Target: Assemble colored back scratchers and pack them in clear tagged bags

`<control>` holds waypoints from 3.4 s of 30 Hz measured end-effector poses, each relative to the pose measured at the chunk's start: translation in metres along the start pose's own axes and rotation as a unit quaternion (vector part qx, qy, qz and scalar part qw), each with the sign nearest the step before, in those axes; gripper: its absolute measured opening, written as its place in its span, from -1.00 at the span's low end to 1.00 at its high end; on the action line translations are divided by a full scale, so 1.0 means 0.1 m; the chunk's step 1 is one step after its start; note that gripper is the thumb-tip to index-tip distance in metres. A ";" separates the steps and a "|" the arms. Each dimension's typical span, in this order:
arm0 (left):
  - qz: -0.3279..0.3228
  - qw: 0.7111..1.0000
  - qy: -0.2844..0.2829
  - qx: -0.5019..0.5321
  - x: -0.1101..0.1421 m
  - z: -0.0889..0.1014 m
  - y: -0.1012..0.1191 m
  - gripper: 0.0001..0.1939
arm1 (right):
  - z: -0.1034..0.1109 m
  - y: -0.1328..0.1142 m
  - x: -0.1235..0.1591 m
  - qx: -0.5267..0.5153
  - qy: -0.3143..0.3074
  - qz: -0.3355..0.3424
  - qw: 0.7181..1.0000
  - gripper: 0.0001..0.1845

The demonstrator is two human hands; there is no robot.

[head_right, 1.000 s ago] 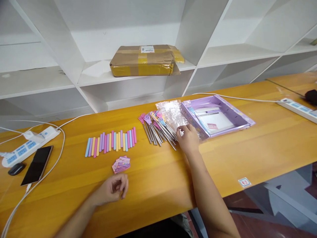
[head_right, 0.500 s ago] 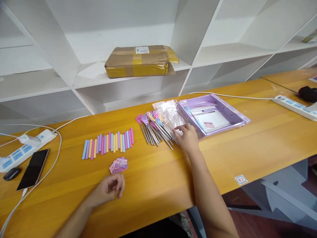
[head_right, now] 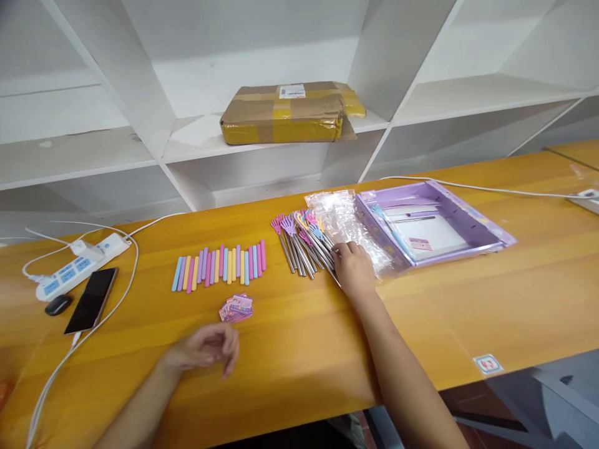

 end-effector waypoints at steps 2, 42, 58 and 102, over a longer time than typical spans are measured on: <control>-0.004 1.000 0.005 0.011 0.25 0.32 0.14 -0.45 | 0.00 0.02 0.00 -0.004 -0.002 0.002 1.000 -0.68; 0.140 0.615 0.595 -0.497 1.06 1.83 0.56 -0.78 | 0.41 0.19 0.05 -0.621 0.253 -0.188 0.717 -0.68; -0.049 0.735 0.344 -0.582 0.11 0.33 0.57 -0.57 | 0.01 -1.72 0.57 -0.766 -0.194 -0.117 0.602 -0.50; -0.130 0.671 0.286 -0.672 0.09 0.20 0.49 -0.65 | -0.24 -1.54 0.70 -0.774 -0.141 -0.123 0.605 -0.55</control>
Point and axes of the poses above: each hand's wrist, its own x-axis away from the middle knuckle, its own z-axis out of the back of the hand, y = z × x, the point moved 8 cm from there along -x, towards the middle knuckle, and after that the axes turned 9 degrees about -x, right-handed, at the moved point
